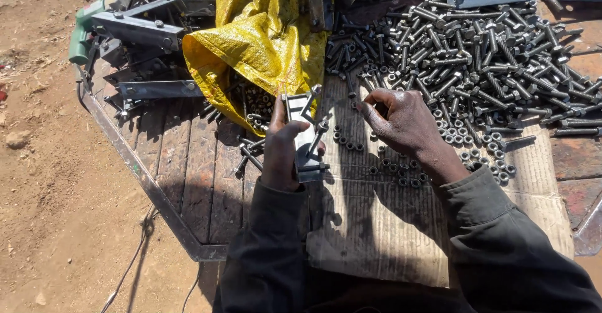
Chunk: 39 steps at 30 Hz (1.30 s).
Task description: Assembling metal components by inserting bolts into pre-drilled holes in metal plates at a workbench.
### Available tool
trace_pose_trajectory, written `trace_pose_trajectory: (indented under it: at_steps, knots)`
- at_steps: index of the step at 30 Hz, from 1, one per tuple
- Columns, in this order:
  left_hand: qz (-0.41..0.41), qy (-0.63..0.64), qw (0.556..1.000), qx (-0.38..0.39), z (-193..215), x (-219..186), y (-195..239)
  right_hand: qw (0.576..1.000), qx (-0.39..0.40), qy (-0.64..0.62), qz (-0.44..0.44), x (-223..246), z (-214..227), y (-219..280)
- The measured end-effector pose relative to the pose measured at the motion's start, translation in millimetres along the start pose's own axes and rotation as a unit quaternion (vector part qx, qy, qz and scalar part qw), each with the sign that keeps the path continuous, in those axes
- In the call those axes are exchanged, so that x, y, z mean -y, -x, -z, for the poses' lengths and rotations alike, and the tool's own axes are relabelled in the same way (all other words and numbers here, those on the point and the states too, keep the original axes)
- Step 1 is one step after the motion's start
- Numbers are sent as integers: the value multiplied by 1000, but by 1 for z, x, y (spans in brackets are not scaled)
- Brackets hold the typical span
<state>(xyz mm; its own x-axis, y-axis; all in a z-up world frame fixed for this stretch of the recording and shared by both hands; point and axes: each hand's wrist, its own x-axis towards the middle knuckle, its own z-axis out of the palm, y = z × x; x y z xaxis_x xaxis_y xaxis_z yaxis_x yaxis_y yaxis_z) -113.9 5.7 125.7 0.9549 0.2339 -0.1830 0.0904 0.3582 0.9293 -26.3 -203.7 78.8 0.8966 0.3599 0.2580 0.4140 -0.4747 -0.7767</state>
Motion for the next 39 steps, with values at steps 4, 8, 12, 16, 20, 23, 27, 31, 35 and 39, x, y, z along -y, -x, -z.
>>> trace_pose_trajectory:
  at_steps: [4, 8, 12, 16, 20, 23, 27, 31, 35, 39]
  knots:
    - [-18, -129, 984, -119, 61, -38, -16, 1000, 25, -3, -2, 22, 4, 0]
    - [-101, -48, 951, -289, 178, -66, -97, 998, 46, 27, -32, 35, 6, 5]
    - [-140, -109, 943, -282, 237, -128, -171, 996, 60, 40, -49, 34, 6, 3]
    - [-142, -162, 944, -249, 243, -91, -190, 994, 56, 67, -69, 26, 5, 1]
    - [-264, -222, 920, -187, 96, -46, -105, 995, 42, 65, -62, 7, -3, 0]
    - [-233, -174, 949, -123, 25, -16, -80, 996, 8, 62, -57, -7, -4, -2]
    - [-196, -138, 964, -119, -40, 31, -94, 992, -94, 52, -69, -33, 11, -16]
    - [-189, -224, 948, -125, -61, 50, -90, 961, -223, 104, -125, -62, 49, -24]
    - [-206, -251, 936, -137, -41, 66, -99, 917, -305, 239, -97, -80, 81, -13]
    - [-222, -233, 938, -132, -40, 61, -96, 907, -132, 348, -195, -58, 76, -21]
